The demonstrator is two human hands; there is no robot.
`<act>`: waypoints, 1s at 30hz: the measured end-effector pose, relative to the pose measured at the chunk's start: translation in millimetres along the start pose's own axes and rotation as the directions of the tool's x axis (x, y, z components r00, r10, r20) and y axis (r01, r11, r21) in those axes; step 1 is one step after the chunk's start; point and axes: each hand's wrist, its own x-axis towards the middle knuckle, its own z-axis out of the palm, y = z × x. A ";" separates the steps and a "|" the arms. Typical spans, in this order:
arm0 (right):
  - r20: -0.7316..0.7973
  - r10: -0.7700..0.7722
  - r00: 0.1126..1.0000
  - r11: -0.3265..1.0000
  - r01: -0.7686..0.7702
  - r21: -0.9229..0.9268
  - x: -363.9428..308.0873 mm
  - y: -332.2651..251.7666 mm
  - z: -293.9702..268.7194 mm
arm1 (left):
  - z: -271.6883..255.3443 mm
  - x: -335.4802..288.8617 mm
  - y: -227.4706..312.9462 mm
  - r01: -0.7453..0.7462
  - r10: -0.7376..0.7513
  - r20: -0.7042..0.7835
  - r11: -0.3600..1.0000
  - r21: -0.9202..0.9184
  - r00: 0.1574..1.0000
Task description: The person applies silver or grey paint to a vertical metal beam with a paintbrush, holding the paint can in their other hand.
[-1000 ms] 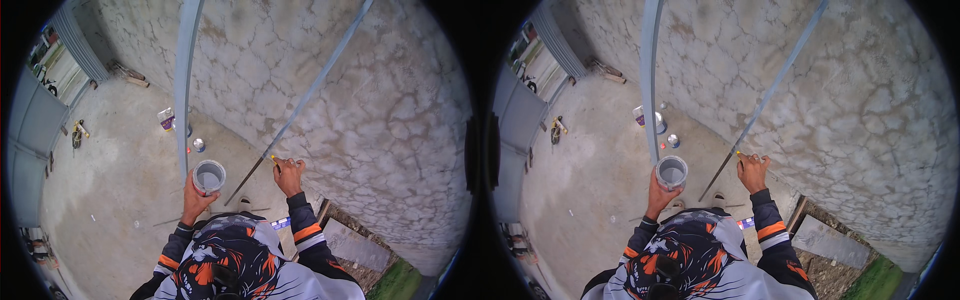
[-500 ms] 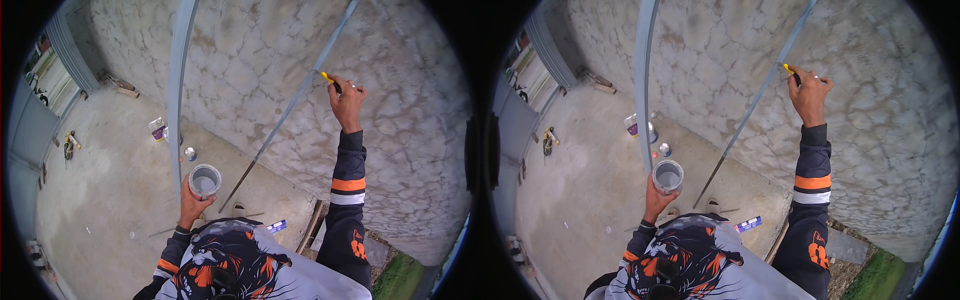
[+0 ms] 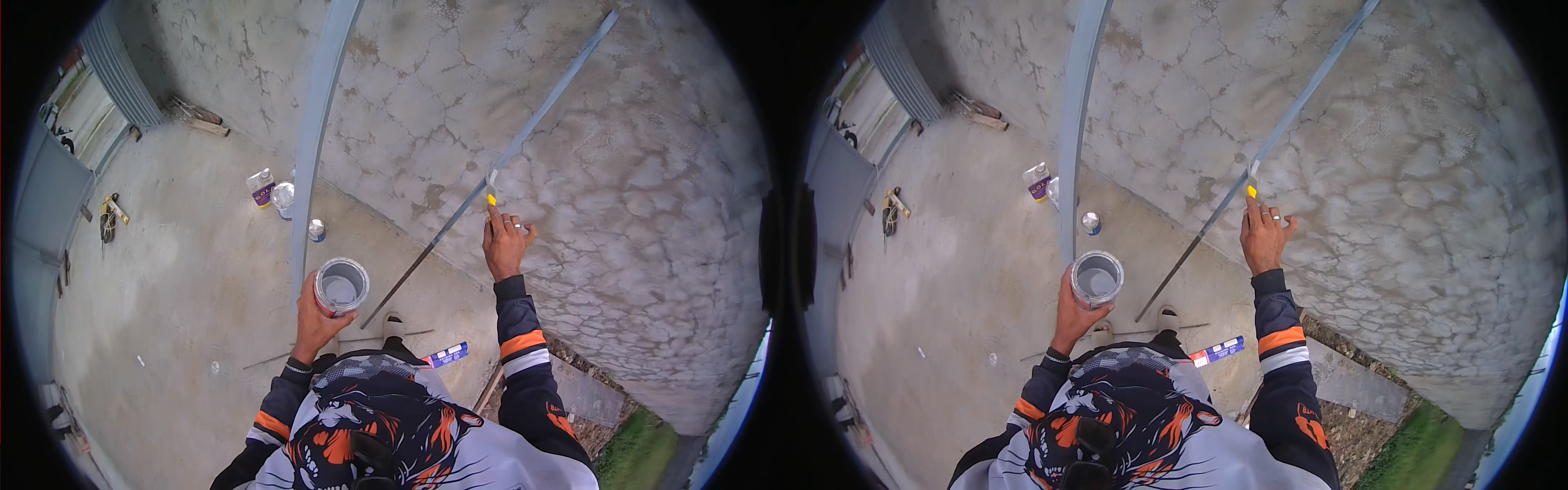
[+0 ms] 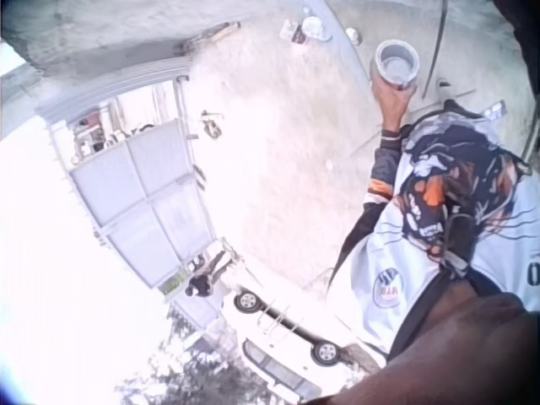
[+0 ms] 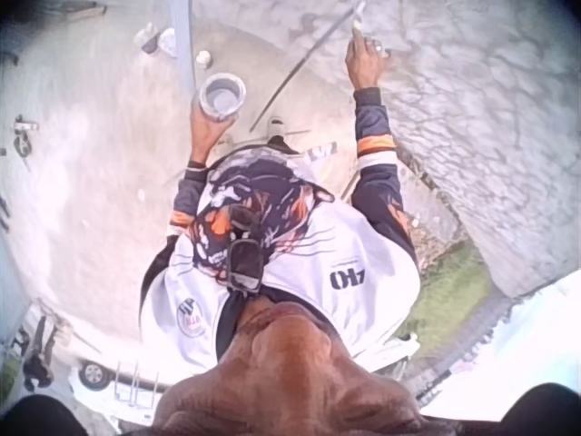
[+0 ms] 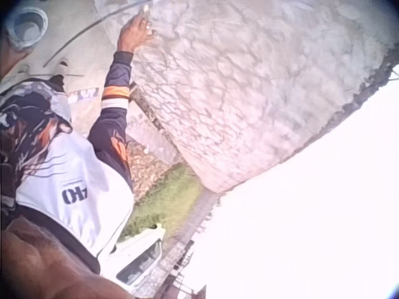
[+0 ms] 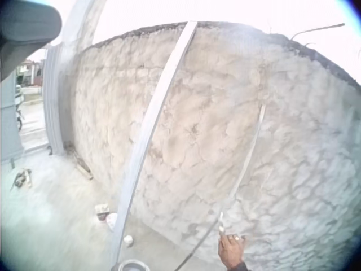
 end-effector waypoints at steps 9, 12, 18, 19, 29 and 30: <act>0.564 0.037 0.825 0.580 -0.478 0.660 -71.1 -114.5 -163.5 | -45.5 -5.0 -26.0 -0.139 0.100 0.215 0.975 0.176 0.972; 0.627 -0.203 0.752 0.571 -0.429 0.700 -53.4 -140.4 -196.8 | -47.2 3.1 -28.0 -0.246 0.187 0.301 0.954 0.171 0.935; 0.449 -0.442 0.776 0.730 0.020 0.683 -50.0 -182.2 -169.3 | -37.9 11.1 -21.7 -0.401 0.329 0.400 0.910 0.107 0.855; 0.454 -0.474 0.755 0.735 0.055 0.676 -51.2 -184.5 -163.0 | -37.3 9.8 -19.9 -0.405 0.328 0.408 0.907 0.117 0.852; 0.483 -0.456 0.747 0.682 -0.056 0.729 -83.7 -166.8 -154.6 | -17.6 -15.2 -21.9 -0.372 0.291 0.374 0.913 0.165 0.881; 0.485 -0.456 0.746 0.681 -0.058 0.730 -91.7 -163.3 -154.7 | -12.4 -19.1 -24.6 -0.385 0.312 0.360 0.910 0.151 0.879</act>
